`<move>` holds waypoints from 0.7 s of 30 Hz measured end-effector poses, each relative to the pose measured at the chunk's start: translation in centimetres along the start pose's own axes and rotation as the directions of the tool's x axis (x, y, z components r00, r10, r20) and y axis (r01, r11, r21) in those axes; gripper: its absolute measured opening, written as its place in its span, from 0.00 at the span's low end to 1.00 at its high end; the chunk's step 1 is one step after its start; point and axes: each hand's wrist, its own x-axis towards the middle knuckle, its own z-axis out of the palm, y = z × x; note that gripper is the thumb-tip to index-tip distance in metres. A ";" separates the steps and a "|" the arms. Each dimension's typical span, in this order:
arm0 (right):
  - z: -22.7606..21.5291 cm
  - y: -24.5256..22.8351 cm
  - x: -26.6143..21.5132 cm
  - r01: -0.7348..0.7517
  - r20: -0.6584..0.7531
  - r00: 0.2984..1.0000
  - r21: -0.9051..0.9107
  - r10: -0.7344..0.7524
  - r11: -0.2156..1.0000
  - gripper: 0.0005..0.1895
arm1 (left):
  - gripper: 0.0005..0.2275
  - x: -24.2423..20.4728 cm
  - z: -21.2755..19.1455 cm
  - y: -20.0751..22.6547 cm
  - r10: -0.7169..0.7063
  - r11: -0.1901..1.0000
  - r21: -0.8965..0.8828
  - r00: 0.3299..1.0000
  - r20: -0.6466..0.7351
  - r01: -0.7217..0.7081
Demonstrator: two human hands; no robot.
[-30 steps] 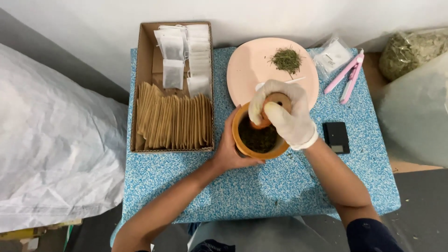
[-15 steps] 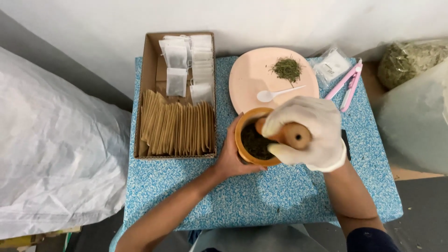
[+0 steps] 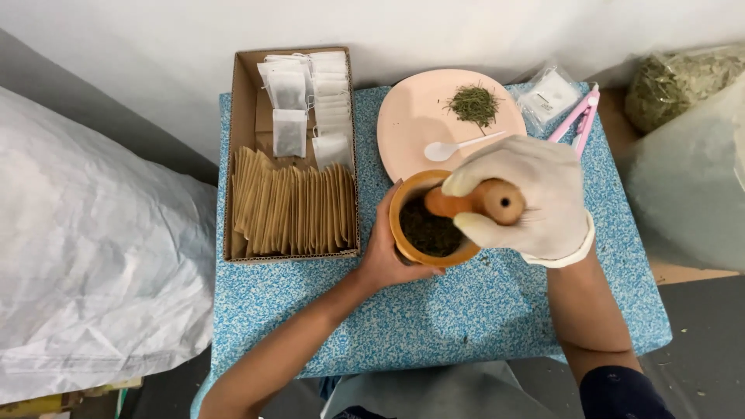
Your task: Grinding dried tea leaves in a wooden mortar using a pestle
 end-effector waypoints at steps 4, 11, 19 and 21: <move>0.8 -1.5 0.9 0.041 0.028 0.999 -0.123 -0.038 0.992 0.14 | 0.65 -0.4 -0.3 -0.3 -0.001 1.000 0.009 1.000 0.014 0.001; 2.9 0.0 0.6 -0.136 -0.033 0.990 -0.052 0.134 0.989 0.04 | 0.68 -0.8 -0.4 -0.1 -0.049 0.997 0.064 0.999 0.013 0.049; 5.2 5.5 0.1 -0.055 -0.150 0.942 0.811 0.299 0.582 0.03 | 0.62 -0.2 0.0 -0.4 0.041 0.998 0.040 0.999 0.004 -0.041; 5.0 4.9 0.1 0.077 -0.227 0.949 0.841 0.220 0.536 0.16 | 0.61 -0.5 -0.3 -0.7 0.042 0.999 0.029 0.999 -0.003 -0.041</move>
